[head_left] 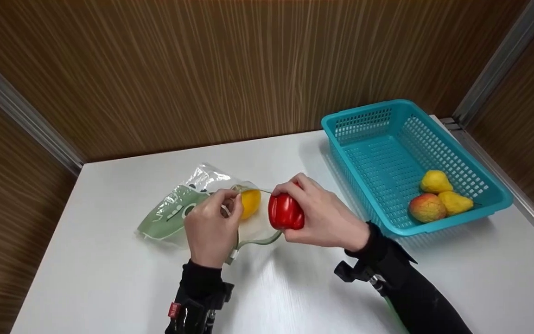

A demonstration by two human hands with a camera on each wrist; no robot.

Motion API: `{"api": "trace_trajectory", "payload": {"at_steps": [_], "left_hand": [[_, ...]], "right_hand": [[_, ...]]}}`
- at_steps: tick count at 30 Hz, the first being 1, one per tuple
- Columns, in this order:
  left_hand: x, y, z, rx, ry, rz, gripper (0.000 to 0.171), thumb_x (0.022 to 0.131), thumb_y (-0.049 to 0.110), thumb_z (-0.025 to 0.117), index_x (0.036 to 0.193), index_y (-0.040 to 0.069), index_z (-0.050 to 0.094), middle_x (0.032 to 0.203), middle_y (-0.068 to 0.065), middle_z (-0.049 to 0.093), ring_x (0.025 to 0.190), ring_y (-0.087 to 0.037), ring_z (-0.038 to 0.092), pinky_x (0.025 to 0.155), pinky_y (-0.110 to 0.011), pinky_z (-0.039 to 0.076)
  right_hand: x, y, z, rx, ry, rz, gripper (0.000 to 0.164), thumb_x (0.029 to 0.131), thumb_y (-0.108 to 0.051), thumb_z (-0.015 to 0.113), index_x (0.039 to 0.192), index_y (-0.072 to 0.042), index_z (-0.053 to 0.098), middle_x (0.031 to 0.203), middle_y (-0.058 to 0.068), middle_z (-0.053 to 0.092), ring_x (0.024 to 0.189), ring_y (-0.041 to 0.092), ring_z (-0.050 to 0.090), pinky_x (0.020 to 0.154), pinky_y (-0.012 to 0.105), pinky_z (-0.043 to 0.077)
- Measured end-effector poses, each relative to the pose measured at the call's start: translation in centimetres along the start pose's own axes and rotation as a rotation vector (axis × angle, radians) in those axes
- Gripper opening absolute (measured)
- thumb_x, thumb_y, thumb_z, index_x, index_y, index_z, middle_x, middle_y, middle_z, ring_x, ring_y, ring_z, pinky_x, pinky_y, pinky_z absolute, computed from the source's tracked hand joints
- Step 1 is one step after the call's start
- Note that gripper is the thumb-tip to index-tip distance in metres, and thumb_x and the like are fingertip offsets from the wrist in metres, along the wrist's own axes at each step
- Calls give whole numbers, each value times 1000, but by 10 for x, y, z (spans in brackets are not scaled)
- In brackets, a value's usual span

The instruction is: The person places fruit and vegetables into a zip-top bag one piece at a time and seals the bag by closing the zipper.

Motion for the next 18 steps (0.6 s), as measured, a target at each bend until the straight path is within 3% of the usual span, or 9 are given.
{"api": "trace_trajectory", "payload": {"at_steps": [10,18], "left_hand": [[0,4,2,-14,-9,21,5,83,16,68,82,13,72,63,3,67,53,-9,58,51,-22,42],[-1,5,3,-17,-29,26,5,83,16,69,84,12,72,63,2,67,53,-9,57,50,-21,43]], "right_hand": [[0,-1,32,-18,-110,-18,57,69,-36,75,120,-28,51,106,-4,54,93,6,58,74,22,56],[3,-2,51,43,-100,25,58,74,-39,73,125,-27,49,112,-1,54,97,10,60,78,24,56]]}}
Point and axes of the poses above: each hand's wrist, its own x-axis towards the middle knuckle, its own z-axis out of the palm, y = z × x, the point moved 10 cm from there along x, towards the middle knuckle
